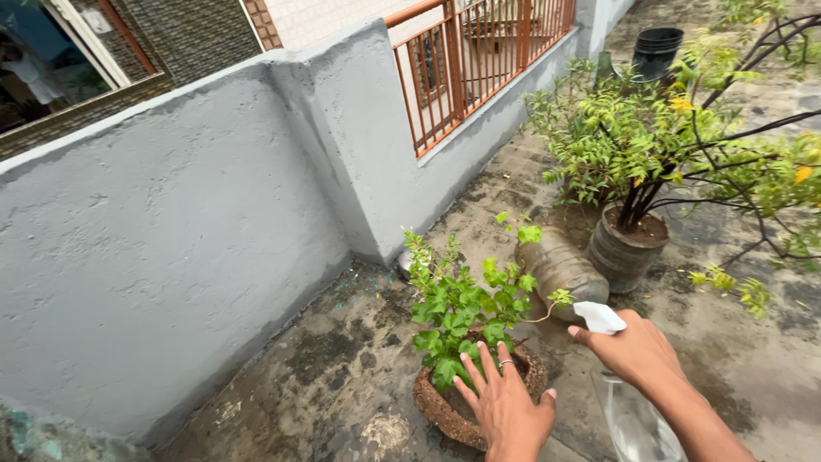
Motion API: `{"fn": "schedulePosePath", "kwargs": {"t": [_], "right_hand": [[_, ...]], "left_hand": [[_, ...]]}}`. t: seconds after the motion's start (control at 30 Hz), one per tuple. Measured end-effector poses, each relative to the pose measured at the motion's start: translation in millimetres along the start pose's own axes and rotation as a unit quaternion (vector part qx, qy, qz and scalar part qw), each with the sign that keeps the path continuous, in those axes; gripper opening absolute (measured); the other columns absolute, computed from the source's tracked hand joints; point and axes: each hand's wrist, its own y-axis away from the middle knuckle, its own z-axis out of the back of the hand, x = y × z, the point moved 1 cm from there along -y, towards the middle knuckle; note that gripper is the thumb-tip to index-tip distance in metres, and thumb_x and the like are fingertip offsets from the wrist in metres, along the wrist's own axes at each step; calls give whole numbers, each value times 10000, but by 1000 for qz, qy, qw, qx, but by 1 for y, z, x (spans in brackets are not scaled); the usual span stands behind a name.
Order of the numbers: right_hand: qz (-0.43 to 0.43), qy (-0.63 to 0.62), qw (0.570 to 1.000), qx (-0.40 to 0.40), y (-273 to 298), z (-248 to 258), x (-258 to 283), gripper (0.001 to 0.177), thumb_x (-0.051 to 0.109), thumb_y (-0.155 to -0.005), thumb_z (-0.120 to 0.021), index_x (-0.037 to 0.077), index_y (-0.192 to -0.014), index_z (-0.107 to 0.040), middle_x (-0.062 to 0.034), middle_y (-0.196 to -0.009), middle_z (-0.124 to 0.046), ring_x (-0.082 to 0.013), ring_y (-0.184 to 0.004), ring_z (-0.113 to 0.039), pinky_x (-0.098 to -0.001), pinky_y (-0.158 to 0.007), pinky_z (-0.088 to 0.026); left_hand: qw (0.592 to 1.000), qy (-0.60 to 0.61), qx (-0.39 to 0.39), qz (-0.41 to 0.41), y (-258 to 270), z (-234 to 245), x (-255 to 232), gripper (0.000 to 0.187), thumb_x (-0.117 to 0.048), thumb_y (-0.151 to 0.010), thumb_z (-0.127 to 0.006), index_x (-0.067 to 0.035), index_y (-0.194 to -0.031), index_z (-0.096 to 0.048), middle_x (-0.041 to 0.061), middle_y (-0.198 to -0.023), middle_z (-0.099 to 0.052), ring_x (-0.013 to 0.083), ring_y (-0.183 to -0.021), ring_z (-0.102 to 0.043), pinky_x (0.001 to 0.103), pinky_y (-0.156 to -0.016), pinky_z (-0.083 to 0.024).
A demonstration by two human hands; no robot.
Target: The person sprays water onto potted plants on a rooftop using a spray bottle, reaching out to mist the leaves of two different green plants.
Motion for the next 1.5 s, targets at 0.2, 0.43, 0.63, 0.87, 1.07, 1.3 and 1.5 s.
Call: {"fn": "schedulePosePath", "kwargs": {"t": [0.2, 0.43, 0.63, 0.87, 1.07, 1.3, 1.5], "right_hand": [[-18, -33, 999, -7, 4, 13, -13, 510, 525, -774, -744, 98, -1043, -813, -164, -894, -785, -337, -897, -748, -459, -837, -568], [-26, -37, 999, 0, -13, 17, -32, 539, 525, -765, -779, 34, -979, -837, -152, -893, -783, -320, -875, -741, -458, -815, -569], [23, -42, 998, 44, -27, 16, -28, 555, 523, -694, -832, 104, -1058, -810, -133, -882, -826, -282, -859, -774, -425, -816, -559], [72, -11, 992, 99, -37, 31, -25, 539, 499, -705, -835, 36, -978, -800, -139, -828, -812, -292, -783, -761, -424, -759, -553], [147, -41, 984, 92, -24, 48, -11, 463, 480, -730, -780, 114, -1013, -764, -184, -766, -773, -360, -739, -732, -457, -730, -532], [185, -24, 979, 81, -33, 38, -5, 502, 574, -765, -755, 128, -994, -795, -178, -832, -757, -389, -858, -718, -456, -773, -541], [244, -118, 958, 97, -14, 22, -1, 575, 648, -791, -667, 139, -1043, -755, -122, -1021, -753, -301, -979, -725, -411, -860, -538]], "left_hand": [[1000, 4, 13, -17, -2, -15, -12, 1051, -428, -825, -810, -78, -1593, -183, 199, -1687, -71, 441, -1565, 52, 625, -1228, 77], [1000, -1, 7, -27, -6, -24, -23, 1051, -420, -823, -815, -57, -1587, -190, 211, -1683, -77, 449, -1561, 42, 629, -1225, 69], [1000, -1, -23, 16, -16, -17, -38, 1084, -429, -806, -821, -51, -1585, -168, 191, -1679, -82, 448, -1553, 32, 616, -1229, 54], [994, 33, -76, 75, -13, -24, -50, 1043, -456, -808, -810, -79, -1578, -217, 182, -1680, -103, 428, -1562, -2, 625, -1228, 41], [984, 42, -89, 146, 1, -39, -53, 1052, -481, -813, -809, -90, -1579, -204, 168, -1685, -90, 410, -1568, 0, 617, -1237, 37], [965, 171, -179, 91, 20, -36, -71, 983, -383, -801, -835, -142, -1595, -308, 118, -1623, -340, 369, -1535, -207, 598, -1210, -143], [898, 375, -190, -133, 33, -33, -105, 931, -157, -714, -801, -31, -1512, -337, 178, -1434, -587, 301, -1342, -565, 386, -1102, -418]]}}
